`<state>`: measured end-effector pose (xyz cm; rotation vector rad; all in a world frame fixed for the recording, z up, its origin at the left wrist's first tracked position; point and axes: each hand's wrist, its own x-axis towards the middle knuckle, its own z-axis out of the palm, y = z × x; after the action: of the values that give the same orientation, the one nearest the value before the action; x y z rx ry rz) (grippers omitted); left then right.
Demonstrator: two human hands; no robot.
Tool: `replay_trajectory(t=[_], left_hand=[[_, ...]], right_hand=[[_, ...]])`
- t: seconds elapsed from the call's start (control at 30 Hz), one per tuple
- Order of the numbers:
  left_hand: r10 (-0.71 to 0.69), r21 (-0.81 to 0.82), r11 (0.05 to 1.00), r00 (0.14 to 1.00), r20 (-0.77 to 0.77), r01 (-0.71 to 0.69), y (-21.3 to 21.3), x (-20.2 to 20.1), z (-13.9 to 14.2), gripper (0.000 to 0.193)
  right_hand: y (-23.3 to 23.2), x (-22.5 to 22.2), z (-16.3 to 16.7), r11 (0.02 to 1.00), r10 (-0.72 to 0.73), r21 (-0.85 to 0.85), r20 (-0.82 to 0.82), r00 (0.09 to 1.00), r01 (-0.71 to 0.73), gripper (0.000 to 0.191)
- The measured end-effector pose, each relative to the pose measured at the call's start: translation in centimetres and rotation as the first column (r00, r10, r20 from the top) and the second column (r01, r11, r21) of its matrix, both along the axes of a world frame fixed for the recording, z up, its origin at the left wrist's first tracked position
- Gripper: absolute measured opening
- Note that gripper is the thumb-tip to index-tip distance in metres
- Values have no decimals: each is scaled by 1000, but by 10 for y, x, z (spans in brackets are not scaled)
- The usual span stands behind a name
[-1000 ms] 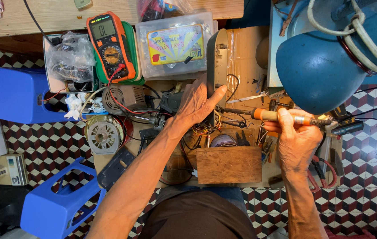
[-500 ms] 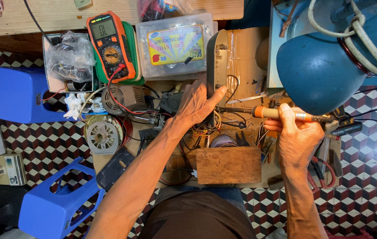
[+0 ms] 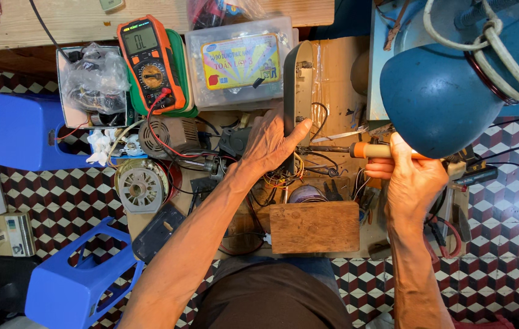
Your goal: The person uses a soldering iron to heat and solder wires and components on a disassembled remote control. They hold the remote with one hand and apply the soldering iron with the other, working on multiple connection points on the circuit board.
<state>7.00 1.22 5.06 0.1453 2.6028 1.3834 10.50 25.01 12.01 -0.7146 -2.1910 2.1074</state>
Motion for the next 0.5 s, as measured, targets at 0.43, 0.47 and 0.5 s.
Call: replay_trajectory(t=[0.43,0.47,0.5], left_hand=[[1,19,1000,1000,-4,-1,1,0,-1,54],[0,4,1000,1000,12,0,0,0,-1,53],[3,14,1000,1000,24,-3,0,0,0,54]], right_hand=[[0,-6,6,997,24,72,22,999,-26,22],[0,-5,8,997,28,75,21,999,-29,21],[-2,-4,9,998,35,54,-3,999,-35,21]])
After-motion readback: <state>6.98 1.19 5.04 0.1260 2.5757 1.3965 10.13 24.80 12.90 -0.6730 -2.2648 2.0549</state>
